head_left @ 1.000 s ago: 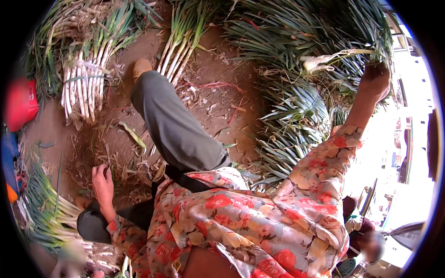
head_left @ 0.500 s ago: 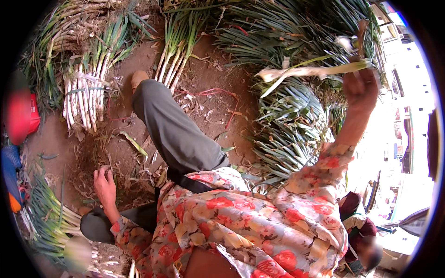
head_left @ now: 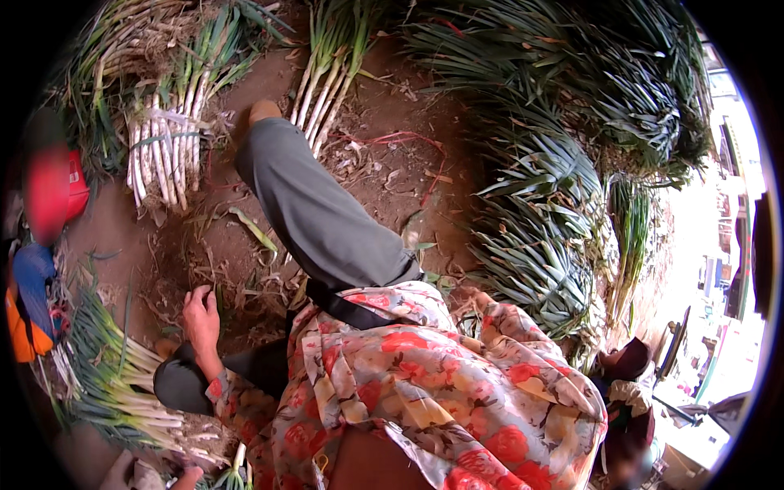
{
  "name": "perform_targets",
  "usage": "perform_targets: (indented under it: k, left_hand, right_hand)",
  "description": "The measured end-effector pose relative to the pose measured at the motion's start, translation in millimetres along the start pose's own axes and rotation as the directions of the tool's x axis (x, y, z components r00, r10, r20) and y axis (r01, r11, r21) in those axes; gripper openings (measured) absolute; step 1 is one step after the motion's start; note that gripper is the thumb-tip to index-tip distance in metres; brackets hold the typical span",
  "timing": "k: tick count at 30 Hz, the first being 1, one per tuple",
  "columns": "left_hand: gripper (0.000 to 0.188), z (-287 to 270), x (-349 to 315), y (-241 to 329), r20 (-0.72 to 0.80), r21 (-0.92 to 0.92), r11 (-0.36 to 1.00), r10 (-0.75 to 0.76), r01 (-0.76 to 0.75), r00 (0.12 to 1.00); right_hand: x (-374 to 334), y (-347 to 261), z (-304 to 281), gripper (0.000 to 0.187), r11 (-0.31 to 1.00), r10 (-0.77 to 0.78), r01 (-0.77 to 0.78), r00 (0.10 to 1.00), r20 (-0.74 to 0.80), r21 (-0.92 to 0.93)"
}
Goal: The person sorts and cleans leeks by hand, removing outer layers and dead leaves, and then bundles them together using ties.
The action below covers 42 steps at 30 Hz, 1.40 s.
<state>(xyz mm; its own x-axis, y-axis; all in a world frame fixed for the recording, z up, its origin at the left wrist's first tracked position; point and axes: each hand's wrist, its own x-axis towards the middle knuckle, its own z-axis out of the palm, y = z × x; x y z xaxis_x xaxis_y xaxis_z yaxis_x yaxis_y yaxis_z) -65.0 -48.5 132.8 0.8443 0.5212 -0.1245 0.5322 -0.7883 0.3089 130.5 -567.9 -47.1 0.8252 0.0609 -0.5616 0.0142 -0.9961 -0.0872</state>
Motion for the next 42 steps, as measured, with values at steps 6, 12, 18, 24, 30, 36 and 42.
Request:
perform_targets:
  k: [6, 12, 18, 24, 30, 36, 42]
  left_hand:
    - [0.020, 7, -11, 1, 0.130, -0.094, 0.995, -0.021, 0.033, 0.991]
    - [0.023, 16, -22, -9, 0.234, -0.038, 0.998, -0.045, 0.056, 0.971]
    - [0.024, 26, -30, -30, 0.301, 0.012, 0.997, -0.071, 0.071, 0.951]
    - [0.025, 42, -22, -15, 0.404, -0.004, 0.997, -0.071, 0.079, 0.912]
    - [0.025, 25, -10, 4, 0.341, -0.024, 0.999, -0.017, 0.027, 0.940]
    - [0.025, 25, -28, -14, 0.339, 0.076, 0.996, -0.062, 0.038, 0.939]
    - [0.027, 28, -23, -8, 0.409, 0.025, 0.996, -0.083, 0.080, 0.909]
  right_hand:
    - [0, -11, 21, 0.018, 0.897, -0.184, 0.222, 0.974, 0.135, -0.382]
    - [74, 18, -18, 0.022, 0.690, -0.722, 0.722, 0.692, -0.021, 0.061]
    - [39, 169, -73, 0.026, 0.959, -0.247, 0.158, 0.870, -0.427, -0.234]
    - [-62, 32, -7, 0.091, 0.927, 0.091, -0.126, 0.989, 0.112, 0.355]
    - [-5, -86, 53, 0.100, 0.879, 0.269, -0.236, 0.963, -0.021, 0.415]
    - [17, -107, 68, 0.048, 0.936, 0.110, -0.076, 0.991, -0.080, 0.344]
    - [50, -13, 46, 0.022, 0.865, -0.053, 0.044, 0.999, 0.004, 0.499]
